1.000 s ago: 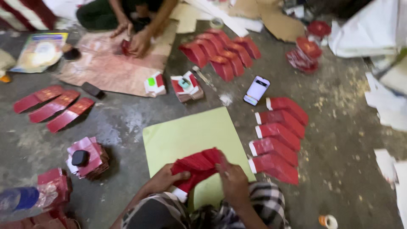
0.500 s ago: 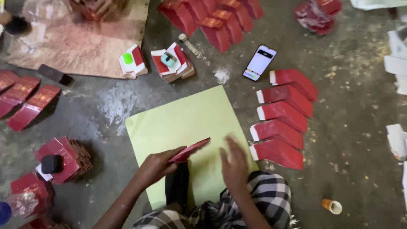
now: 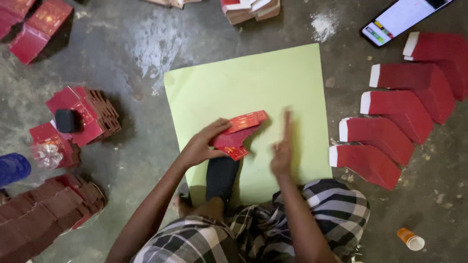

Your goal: The person sits on the floor and folds red paper pouches by hand, pressing the edges to seal them and placing finished units in a row. The person repeats this process for several pouches.

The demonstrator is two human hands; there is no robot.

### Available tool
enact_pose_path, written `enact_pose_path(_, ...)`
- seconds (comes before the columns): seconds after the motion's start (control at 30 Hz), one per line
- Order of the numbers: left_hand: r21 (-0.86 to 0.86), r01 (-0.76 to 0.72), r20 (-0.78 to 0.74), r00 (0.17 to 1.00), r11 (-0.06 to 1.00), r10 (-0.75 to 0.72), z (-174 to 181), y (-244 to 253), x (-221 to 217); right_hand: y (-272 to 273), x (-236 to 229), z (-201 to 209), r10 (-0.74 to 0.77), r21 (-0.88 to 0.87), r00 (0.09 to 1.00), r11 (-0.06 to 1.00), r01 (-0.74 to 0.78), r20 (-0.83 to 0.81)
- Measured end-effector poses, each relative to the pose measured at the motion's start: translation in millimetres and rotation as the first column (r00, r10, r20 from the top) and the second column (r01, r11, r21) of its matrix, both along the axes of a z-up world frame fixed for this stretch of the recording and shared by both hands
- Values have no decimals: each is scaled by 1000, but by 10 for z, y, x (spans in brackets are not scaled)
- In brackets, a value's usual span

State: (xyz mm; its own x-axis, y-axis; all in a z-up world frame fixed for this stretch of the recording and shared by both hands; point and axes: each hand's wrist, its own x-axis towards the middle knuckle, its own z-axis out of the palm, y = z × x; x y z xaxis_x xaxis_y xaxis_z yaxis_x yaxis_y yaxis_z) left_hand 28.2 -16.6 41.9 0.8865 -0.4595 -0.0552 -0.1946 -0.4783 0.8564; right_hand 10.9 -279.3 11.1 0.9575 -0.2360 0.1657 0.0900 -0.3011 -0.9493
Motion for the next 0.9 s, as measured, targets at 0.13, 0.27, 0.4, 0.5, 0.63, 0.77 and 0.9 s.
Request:
enact_pose_path(0.13, -333, -279, -87, 960, 901, 265, -355, -244, 0, 163, 23, -146, 145, 128, 989, 982, -140, -32)
enact_pose_path(0.27, -328, -564, -476, 792, 757, 383, -600, -448, -93, 503, -213, -245, 143, 115, 987, 984, -134, -74)
enact_pose_path(0.4, -307, -498, -252, 864, 811, 435, -534, -442, -159, 579, -317, -324, 293, 46, 956, 955, -292, -15)
enact_pose_path(0.5, -310, -552, -334, 826, 774, 455, -410, -466, -124, 554, -216, -262, 110, 142, 983, 986, -90, -145)
enact_pose_path(0.63, -258, -577, -305, 810, 775, 501, -300, -486, -125, 625, -248, 91, 308, -58, 949, 948, -312, -69)
enact_pose_path(0.77, -216, -524, -223, 848, 824, 481, -309, -438, -30, 510, -223, 510, 111, -442, 991, 894, -68, 72)
enact_pose_path(0.9, -164, -564, -319, 806, 809, 498, -400, -371, -309, 369, -293, 481, 466, -759, 836, 419, -498, -291)
